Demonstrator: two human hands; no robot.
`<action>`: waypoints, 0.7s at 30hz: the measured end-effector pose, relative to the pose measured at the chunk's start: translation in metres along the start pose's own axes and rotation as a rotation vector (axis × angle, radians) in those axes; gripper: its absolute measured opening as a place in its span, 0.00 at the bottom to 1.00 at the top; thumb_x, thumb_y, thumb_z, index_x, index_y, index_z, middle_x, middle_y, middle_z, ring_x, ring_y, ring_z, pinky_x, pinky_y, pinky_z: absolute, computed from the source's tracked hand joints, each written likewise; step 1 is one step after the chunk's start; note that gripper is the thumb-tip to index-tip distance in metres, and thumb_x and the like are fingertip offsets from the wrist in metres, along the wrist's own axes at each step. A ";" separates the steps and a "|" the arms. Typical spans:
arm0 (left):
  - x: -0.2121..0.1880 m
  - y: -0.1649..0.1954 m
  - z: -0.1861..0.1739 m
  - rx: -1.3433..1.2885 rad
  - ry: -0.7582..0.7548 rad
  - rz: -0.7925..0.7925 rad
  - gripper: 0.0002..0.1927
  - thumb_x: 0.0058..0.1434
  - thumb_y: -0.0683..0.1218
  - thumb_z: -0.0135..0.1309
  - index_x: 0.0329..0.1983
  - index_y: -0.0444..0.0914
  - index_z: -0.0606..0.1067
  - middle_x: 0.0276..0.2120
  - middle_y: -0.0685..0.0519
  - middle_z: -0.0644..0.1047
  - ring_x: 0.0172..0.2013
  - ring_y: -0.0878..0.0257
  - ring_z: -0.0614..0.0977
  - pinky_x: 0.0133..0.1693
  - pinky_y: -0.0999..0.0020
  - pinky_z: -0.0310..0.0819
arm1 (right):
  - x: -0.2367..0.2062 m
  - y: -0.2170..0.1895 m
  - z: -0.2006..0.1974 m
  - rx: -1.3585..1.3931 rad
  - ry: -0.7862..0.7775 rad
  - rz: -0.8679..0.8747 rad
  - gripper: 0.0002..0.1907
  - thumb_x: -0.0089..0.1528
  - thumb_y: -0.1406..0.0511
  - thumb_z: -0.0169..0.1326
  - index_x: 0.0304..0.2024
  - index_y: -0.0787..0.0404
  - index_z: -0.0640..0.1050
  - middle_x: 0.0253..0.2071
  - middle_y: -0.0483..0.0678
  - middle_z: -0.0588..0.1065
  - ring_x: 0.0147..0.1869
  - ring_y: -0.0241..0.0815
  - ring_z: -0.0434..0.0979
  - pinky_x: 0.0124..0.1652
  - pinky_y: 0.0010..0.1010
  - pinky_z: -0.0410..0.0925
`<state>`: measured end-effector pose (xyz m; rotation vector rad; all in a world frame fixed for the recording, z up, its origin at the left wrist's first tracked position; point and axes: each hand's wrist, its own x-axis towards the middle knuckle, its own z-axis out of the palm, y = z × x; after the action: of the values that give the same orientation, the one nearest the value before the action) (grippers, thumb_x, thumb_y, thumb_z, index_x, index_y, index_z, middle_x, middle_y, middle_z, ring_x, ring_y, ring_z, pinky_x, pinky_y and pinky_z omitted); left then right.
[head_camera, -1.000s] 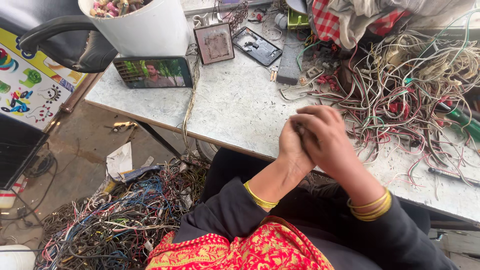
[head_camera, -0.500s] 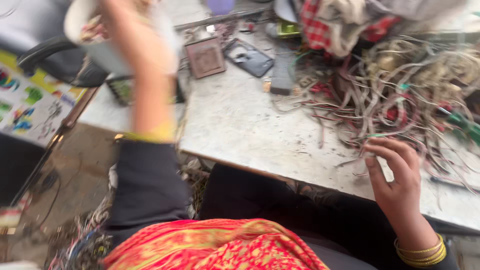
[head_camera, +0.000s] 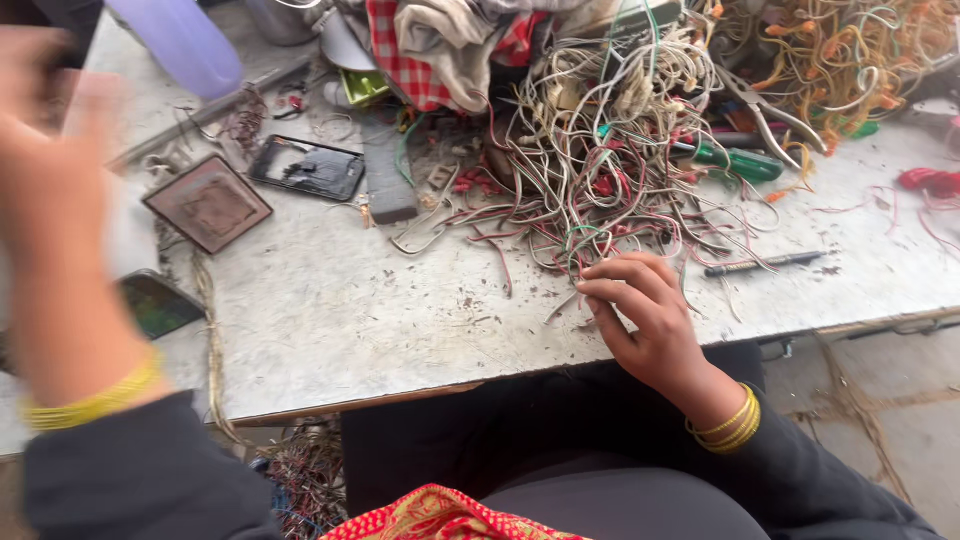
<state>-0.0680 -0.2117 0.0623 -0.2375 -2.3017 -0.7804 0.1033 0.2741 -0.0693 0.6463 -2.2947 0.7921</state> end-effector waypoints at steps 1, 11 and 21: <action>-0.012 0.025 0.019 -0.156 -0.071 0.038 0.15 0.69 0.49 0.60 0.53 0.37 0.79 0.46 0.51 0.79 0.40 0.64 0.81 0.40 0.67 0.75 | -0.001 0.000 0.000 -0.005 0.000 0.008 0.11 0.59 0.74 0.60 0.44 0.59 0.80 0.48 0.46 0.78 0.58 0.51 0.75 0.60 0.42 0.66; -0.072 0.149 0.208 0.299 -0.590 -0.072 0.23 0.55 0.61 0.65 0.41 0.38 0.81 0.42 0.43 0.81 0.43 0.46 0.83 0.44 0.53 0.78 | 0.024 -0.001 -0.008 0.084 -0.118 -0.009 0.10 0.60 0.72 0.60 0.44 0.58 0.81 0.48 0.46 0.78 0.56 0.49 0.76 0.56 0.39 0.67; -0.107 0.115 0.218 0.274 -0.712 0.012 0.12 0.56 0.49 0.64 0.38 0.37 0.80 0.40 0.42 0.82 0.44 0.44 0.83 0.45 0.52 0.78 | 0.132 0.029 0.051 -0.286 -0.453 -0.307 0.20 0.57 0.63 0.59 0.52 0.62 0.80 0.50 0.49 0.77 0.55 0.51 0.74 0.50 0.43 0.68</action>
<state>-0.0658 0.0147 -0.0823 -0.4596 -3.0334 -0.3916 -0.0252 0.2285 -0.0209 1.0942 -2.5470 0.1762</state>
